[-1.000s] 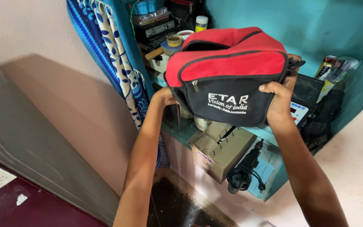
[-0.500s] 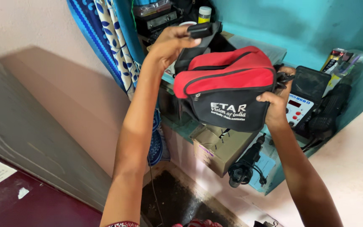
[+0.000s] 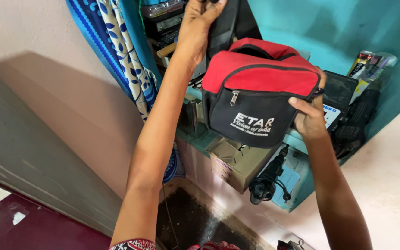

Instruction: The person assembles a corded drill by attaching the chuck and tightening it with a wrench. The person then places the drill and wrench on a shelf and puts a small bag on the bed.

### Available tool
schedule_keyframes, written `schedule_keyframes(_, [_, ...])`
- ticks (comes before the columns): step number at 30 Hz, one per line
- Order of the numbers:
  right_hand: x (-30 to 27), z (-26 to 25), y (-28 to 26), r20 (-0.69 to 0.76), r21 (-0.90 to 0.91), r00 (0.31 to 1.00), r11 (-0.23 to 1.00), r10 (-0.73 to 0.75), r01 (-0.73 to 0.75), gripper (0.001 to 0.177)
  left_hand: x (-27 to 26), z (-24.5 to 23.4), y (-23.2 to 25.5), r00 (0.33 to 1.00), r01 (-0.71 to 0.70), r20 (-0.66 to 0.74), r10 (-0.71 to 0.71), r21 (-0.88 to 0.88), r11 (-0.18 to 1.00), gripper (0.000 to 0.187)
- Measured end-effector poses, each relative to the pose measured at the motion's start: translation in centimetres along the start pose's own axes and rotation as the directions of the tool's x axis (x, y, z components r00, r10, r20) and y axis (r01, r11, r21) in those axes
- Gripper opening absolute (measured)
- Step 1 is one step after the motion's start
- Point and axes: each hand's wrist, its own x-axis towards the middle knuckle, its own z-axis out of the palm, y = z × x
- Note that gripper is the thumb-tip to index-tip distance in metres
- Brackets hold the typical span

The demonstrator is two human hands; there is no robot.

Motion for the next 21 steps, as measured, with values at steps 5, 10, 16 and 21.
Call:
schedule_keyframes(5, [0.2, -0.3, -1.5, -0.004, -0.116, 0.987, 0.98, 0.164, -0.163, 0.092, 0.2, 0.1, -0.6, 0.991, -0.017, -0.13, 0.012, -0.036, 0.999, 0.016])
schedule_keyframes(10, [-0.6, -0.7, -1.6, 0.092, -0.269, 0.996, 0.963, -0.009, 0.033, 0.087, 0.7, 0.2, 1.1, 0.982, 0.098, -0.17, -0.086, 0.06, 0.993, 0.009])
schedule_keyframes(16, [-0.3, 0.4, -2.3, -0.003, -0.091, 0.996, 0.991, -0.095, 0.094, 0.087, 0.3, 0.5, 4.3, 0.98, 0.183, -0.067, -0.187, -0.062, 0.981, 0.016])
schedule_keyframes(21, [-0.8, 1.4, -3.7, -0.161, -0.304, 0.987, 0.952, -0.021, -0.029, 0.077, -0.5, 1.9, 4.9, 0.986, 0.146, -0.063, -0.151, -0.086, 0.986, 0.015])
